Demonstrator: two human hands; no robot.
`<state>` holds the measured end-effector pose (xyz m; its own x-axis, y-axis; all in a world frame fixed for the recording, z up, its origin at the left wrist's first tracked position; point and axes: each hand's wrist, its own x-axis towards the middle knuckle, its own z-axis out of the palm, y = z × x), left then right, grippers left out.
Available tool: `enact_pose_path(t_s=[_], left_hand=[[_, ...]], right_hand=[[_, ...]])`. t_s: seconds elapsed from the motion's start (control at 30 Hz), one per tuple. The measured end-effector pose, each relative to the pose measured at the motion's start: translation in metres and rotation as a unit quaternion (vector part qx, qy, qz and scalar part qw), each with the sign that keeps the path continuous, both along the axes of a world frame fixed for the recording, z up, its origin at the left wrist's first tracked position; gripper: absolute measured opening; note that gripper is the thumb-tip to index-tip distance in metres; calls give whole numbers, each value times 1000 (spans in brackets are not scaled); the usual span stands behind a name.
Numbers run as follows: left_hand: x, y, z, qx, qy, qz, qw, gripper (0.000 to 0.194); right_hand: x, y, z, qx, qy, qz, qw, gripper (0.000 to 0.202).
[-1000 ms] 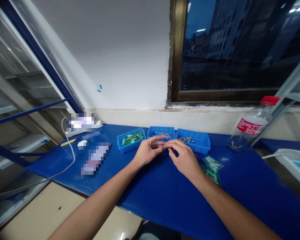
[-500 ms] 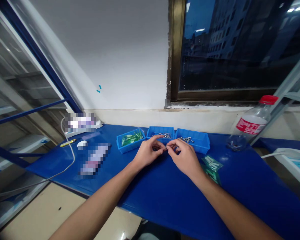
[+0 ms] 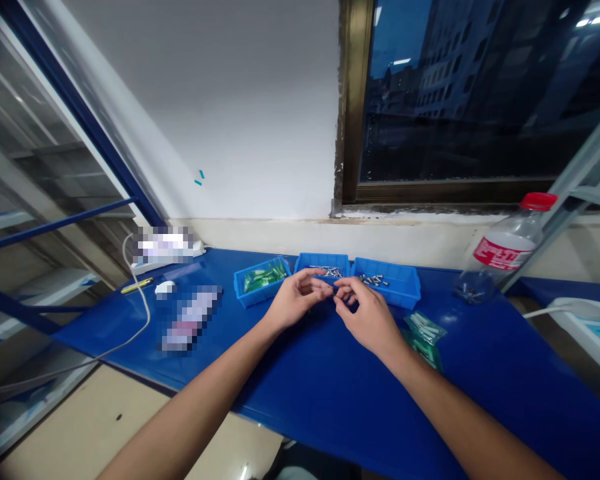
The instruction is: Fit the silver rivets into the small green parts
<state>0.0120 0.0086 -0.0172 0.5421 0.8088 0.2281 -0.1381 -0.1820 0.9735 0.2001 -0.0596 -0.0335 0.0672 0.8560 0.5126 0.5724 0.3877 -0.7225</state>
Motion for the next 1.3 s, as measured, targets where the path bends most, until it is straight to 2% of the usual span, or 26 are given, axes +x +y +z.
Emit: enact_pose_path(t_s=[0.07, 0.13, 0.27, 0.43, 0.53, 0.8, 1.07, 1.17, 1.3], left_hand=[[-1, -2, 0, 29, 35, 5, 999, 55], [-1, -4, 1, 47, 81, -1, 996, 56], [0, -9, 2, 31, 123, -42, 991, 60], [-1, -8, 2, 58, 138, -34, 988, 51], [-2, -6, 2, 57, 132, -19, 989, 49], [1, -4, -3, 2, 33, 0, 999, 44], [1, 0, -7, 28, 36, 42, 998, 45], [1, -1, -9, 48, 51, 40, 997, 42], [2, -1, -12, 78, 81, 16, 994, 35]], right_hand=[[0, 0, 1, 9, -15, 9, 1000, 35], [0, -1, 3, 16, -27, 2, 1000, 35], [0, -3, 4, 15, -2, -21, 1000, 24], [2, -4, 5, 37, -52, -14, 998, 9], [3, -3, 6, 52, -73, -8, 996, 7], [0, -1, 2, 43, -68, 29, 996, 14], [-3, -3, 4, 32, -50, 2, 998, 17], [-1, -2, 4, 43, -34, -11, 998, 19], [-1, -1, 3, 52, -27, 4, 998, 19]])
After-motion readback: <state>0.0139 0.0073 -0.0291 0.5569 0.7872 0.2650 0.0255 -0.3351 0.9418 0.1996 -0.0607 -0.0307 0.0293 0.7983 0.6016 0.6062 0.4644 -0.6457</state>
